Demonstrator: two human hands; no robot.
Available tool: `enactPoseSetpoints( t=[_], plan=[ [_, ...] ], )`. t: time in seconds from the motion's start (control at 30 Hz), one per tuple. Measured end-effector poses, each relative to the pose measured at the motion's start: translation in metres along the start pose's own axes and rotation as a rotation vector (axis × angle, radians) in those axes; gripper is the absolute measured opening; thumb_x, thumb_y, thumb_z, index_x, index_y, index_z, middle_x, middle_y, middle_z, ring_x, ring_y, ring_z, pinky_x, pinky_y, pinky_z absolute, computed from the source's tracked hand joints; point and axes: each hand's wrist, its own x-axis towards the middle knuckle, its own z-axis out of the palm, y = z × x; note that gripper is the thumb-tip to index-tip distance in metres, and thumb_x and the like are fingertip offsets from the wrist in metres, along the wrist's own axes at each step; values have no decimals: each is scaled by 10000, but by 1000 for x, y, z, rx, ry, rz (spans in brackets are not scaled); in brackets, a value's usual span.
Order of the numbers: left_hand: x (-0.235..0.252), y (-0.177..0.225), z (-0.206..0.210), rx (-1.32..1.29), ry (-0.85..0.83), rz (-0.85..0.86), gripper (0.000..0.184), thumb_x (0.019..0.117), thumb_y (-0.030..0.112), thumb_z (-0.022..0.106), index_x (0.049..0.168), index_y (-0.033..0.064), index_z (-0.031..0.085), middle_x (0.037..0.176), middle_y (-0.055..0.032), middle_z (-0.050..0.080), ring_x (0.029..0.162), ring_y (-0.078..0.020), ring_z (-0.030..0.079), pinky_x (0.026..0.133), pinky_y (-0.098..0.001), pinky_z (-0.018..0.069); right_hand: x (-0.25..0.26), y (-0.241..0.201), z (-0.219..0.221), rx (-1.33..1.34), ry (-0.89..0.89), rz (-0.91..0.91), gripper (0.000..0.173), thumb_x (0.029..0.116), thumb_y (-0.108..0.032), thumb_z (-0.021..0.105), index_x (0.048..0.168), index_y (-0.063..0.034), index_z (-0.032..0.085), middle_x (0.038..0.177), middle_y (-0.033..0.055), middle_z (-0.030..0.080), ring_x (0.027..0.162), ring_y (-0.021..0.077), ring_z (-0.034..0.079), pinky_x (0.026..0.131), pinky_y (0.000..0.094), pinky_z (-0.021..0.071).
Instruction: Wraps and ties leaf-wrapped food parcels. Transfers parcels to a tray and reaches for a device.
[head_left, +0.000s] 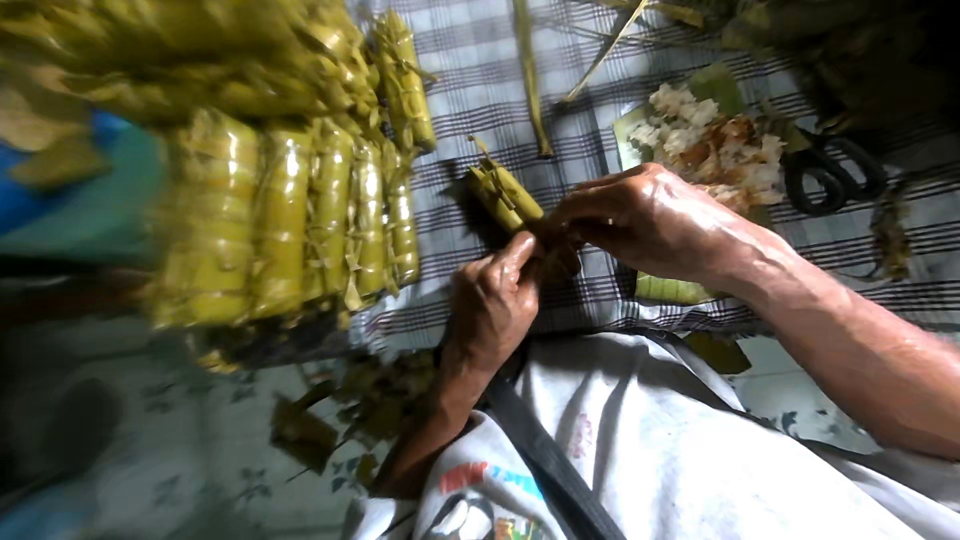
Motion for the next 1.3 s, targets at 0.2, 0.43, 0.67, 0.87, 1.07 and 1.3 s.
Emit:
enactPoseSetpoints(
  t=[0.2,0.43,0.67,0.87,1.07,1.3],
  plan=[
    [-10,-6,3,89,-35,20,92,863,25,667,877,51,755,654,-79,665,554,-192,634,514,-332,482,-11,2,14,-286,83,-85,189,860,42,580,916,-52,735,861,126,679,827,333,680,635,457,533],
    [13,-15,-13,-119,-200,-120,97,957,43,653,955,69,746,865,-48,730,708,-114,670,659,-297,545,-32,2,-6,-107,22,-74,215,906,-113,541,905,-144,753,833,-22,653,768,112,638,650,293,529],
    [65,-32,-32,-534,-423,-31,138,940,-9,605,941,20,739,1102,-54,753,1054,-90,703,952,-258,566,-17,-23,20,63,44,-247,248,954,-118,571,1074,-137,788,1026,9,737,982,105,685,851,253,555],
    [69,-40,-53,-195,-328,-118,186,963,66,585,832,38,715,1257,-51,660,1209,-80,587,1023,-276,475,30,-19,49,100,166,-243,159,921,-62,599,940,-75,756,879,64,678,817,180,671,710,328,559],
    [27,-36,-46,-387,-45,-175,116,978,26,606,1004,15,719,1227,-34,682,1087,-64,660,936,-250,559,50,-26,49,134,260,-362,189,923,-23,607,1019,-31,770,1032,145,722,987,244,695,862,349,570],
    [10,-34,-35,-503,92,-284,135,891,-1,701,1004,66,729,1105,17,706,949,-29,680,818,-227,591,68,-13,46,292,244,-362,105,912,-23,652,937,-15,753,859,82,697,795,133,663,740,276,546]
  ],
)
